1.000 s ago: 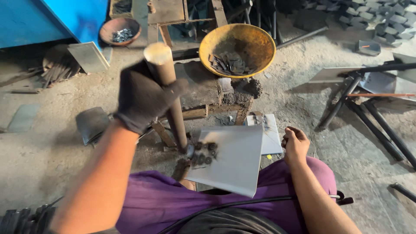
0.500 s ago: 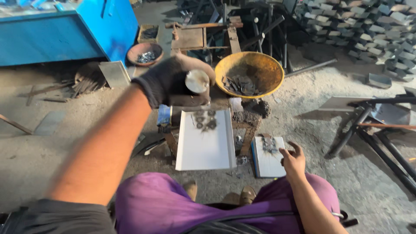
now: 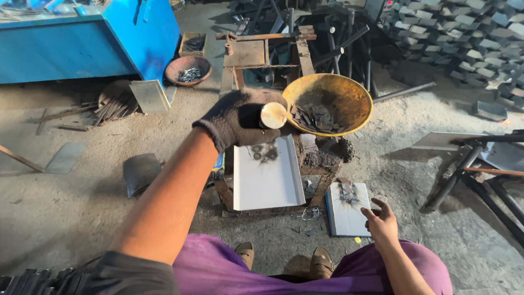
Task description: The person welds a metal pipe to a flat metal sheet using a handheld welding tool. They hold the pipe with a gloved hand and apply the welder to the joint, creating bright sparks. The person repositions the pipe and sheet multiple times to weld different sections.
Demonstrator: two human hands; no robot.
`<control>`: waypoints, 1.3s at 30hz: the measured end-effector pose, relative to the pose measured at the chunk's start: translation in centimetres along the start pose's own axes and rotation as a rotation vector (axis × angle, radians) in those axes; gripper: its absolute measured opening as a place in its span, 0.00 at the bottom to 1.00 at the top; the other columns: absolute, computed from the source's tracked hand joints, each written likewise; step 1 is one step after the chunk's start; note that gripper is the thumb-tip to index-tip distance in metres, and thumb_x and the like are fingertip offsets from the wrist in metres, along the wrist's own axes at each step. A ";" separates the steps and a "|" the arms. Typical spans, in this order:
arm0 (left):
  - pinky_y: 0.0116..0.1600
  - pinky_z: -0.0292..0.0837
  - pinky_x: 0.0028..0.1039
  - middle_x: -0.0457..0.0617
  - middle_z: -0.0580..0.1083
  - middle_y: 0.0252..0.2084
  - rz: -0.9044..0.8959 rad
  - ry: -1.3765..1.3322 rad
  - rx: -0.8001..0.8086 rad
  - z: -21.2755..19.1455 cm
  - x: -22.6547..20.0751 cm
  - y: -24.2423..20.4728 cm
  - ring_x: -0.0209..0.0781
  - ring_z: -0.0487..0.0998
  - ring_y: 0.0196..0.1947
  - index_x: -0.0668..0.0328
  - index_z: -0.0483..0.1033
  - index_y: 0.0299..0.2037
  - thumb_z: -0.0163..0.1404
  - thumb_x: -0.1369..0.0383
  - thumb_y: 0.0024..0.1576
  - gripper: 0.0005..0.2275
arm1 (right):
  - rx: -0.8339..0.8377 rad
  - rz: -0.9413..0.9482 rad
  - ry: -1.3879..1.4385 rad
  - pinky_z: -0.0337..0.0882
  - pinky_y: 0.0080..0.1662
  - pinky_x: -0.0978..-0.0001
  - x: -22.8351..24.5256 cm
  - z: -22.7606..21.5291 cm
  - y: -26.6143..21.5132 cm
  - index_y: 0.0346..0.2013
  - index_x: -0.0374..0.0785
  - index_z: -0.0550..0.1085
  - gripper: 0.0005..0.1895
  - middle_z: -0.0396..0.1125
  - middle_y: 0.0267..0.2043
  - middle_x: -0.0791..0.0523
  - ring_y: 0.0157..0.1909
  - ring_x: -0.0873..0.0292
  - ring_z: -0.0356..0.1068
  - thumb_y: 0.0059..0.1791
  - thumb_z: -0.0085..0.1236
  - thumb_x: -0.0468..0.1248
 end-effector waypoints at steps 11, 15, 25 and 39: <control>0.48 0.77 0.22 0.46 0.77 0.37 -0.065 -0.482 -0.641 6.4 2.2 -7.2 0.30 0.77 0.38 0.62 0.76 0.52 0.64 0.70 0.56 0.16 | 0.210 0.182 0.230 0.64 0.29 0.70 -0.2 1.0 -1.5 0.60 0.34 0.72 0.24 0.70 0.38 0.53 0.27 0.63 0.65 0.48 0.59 0.33; 0.35 0.68 0.22 0.43 0.72 0.26 -0.486 -0.414 -0.796 14.0 6.7 -11.9 0.28 0.71 0.28 0.63 0.80 0.37 0.60 0.70 0.57 0.05 | 0.259 0.184 0.252 0.68 0.31 0.69 0.6 0.3 -1.6 0.55 0.28 0.73 0.20 0.72 0.35 0.51 0.28 0.62 0.68 0.50 0.58 0.34; 0.33 0.72 0.24 0.45 0.77 0.23 -0.733 -0.626 -0.520 27.4 14.1 -14.1 0.30 0.76 0.25 0.64 0.81 0.33 0.60 0.67 0.53 0.07 | 0.217 -0.273 -0.119 0.72 0.34 0.71 11.1 6.4 3.5 0.43 0.32 0.80 0.11 0.76 0.32 0.57 0.31 0.67 0.71 0.49 0.59 0.35; 0.36 0.77 0.34 0.51 0.80 0.39 -0.669 -0.458 -0.251 23.8 10.8 -8.9 0.43 0.80 0.29 0.56 0.79 0.46 0.62 0.63 0.48 0.16 | 0.014 -0.505 -0.901 0.74 0.50 0.51 15.9 22.6 23.7 0.40 0.40 0.82 0.14 0.75 0.40 0.43 0.47 0.41 0.75 0.43 0.64 0.42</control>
Point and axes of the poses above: each hand's wrist, its own y-axis towards the middle knuckle, its own z-axis out of the palm, x = y × z, the point moved 1 cm from there along y, towards the middle knuckle
